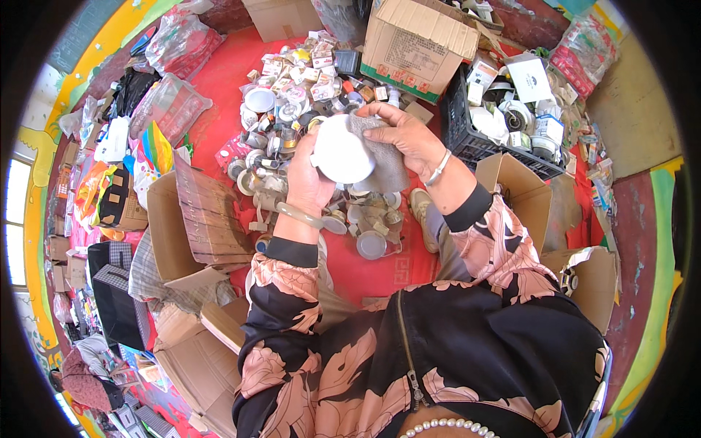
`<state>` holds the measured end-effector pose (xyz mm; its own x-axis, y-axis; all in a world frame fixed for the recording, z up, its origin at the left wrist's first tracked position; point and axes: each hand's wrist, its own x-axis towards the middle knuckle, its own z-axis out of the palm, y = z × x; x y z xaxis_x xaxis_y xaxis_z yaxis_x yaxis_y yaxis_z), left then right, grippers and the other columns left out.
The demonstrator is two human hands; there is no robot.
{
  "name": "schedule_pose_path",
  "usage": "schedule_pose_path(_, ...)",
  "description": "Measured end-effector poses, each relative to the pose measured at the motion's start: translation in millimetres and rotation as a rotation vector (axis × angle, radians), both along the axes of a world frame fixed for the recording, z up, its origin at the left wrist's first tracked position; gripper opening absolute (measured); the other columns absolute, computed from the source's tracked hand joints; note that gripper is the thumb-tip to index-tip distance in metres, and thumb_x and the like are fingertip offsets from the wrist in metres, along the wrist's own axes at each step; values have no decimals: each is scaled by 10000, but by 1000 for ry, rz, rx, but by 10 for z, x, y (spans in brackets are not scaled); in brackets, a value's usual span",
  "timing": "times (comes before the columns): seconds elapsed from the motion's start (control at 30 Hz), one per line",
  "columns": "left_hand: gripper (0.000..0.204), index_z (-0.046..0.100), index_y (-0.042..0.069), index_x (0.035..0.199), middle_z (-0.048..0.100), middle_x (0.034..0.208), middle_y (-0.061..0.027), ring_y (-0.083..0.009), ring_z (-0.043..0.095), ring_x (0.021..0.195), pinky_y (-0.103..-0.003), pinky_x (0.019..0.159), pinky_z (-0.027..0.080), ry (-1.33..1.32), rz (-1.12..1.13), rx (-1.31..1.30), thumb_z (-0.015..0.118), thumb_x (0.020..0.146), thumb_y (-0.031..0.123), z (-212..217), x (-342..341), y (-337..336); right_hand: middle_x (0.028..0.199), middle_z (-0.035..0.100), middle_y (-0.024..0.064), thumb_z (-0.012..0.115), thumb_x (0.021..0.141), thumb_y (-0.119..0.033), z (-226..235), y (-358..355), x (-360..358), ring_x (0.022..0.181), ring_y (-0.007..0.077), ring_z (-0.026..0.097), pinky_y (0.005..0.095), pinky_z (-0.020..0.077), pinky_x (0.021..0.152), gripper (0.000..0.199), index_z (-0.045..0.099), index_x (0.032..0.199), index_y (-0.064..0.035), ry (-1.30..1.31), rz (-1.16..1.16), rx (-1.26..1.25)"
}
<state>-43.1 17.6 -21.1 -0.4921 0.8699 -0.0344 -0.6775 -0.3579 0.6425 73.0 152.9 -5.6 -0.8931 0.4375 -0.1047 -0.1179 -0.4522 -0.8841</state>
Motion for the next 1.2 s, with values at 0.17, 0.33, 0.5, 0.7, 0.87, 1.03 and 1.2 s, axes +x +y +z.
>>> schedule_pose_path(0.17, 468, 528, 4, 1095, 591, 1002, -88, -200, 569, 923, -358, 775, 495, 251, 175, -333, 488, 902, 428, -68, 21, 57, 924, 590, 34, 597, 756, 51, -40, 127, 27, 812, 116, 551, 238, 454, 718, 244, 594, 980, -44, 3, -366, 238)
schedule_pose_path(0.33, 403, 502, 33, 1130, 592, 986, -80, -167, 571, 843, -317, 701, 498, 324, 35, -251, 538, 894, 359, -189, 222, 89, 900, 582, 20, 601, 781, 15, -210, 135, -90, 813, 95, 532, 229, 445, 727, 206, 575, 982, -28, -51, -581, 549)
schedule_pose_path(0.5, 299, 486, 37, 1131, 599, 1029, -100, -196, 609, 829, -328, 691, 501, 150, 217, -248, 536, 902, 224, -258, 163, 156, 870, 605, 86, 603, 795, -67, -319, 8, -152, 810, 166, 553, 279, 449, 746, 205, 552, 988, -17, -126, -583, 894)
schedule_pose_path(0.7, 352, 435, 26, 1209, 576, 1105, -142, -259, 608, 954, -378, 751, 534, 73, 117, -177, 519, 908, 187, -150, 19, -27, 906, 630, 176, 584, 846, -195, -167, 582, -15, 839, 239, 610, 349, 474, 754, 296, 527, 1089, -36, -161, -824, 639)
schedule_pose_path(0.87, 277, 461, 11, 1166, 579, 1082, -136, -249, 611, 951, -380, 764, 554, 193, 46, -272, 483, 921, 138, -186, 49, 21, 1216, 509, 230, 400, 922, -444, -16, 378, -49, 1115, 328, 521, 385, 424, 923, 513, 440, 1286, -84, -216, -440, 1093)
schedule_pose_path(1.03, 248, 471, 7, 1147, 582, 1060, -105, -222, 614, 926, -380, 762, 555, 316, -70, -186, 467, 926, 118, -197, 145, -11, 1111, 532, 202, 557, 847, -333, -135, -73, -189, 970, 354, 555, 392, 464, 768, 428, 490, 1223, -140, -59, -385, 1482)
schedule_pose_path(1.2, 282, 469, -5, 1158, 582, 1069, -102, -223, 614, 927, -380, 773, 552, 408, -174, -153, 502, 917, 137, -136, 162, -76, 896, 602, 171, 569, 846, -307, -20, -68, -104, 765, 351, 595, 411, 474, 637, 302, 536, 1069, -106, -188, -505, 1502)
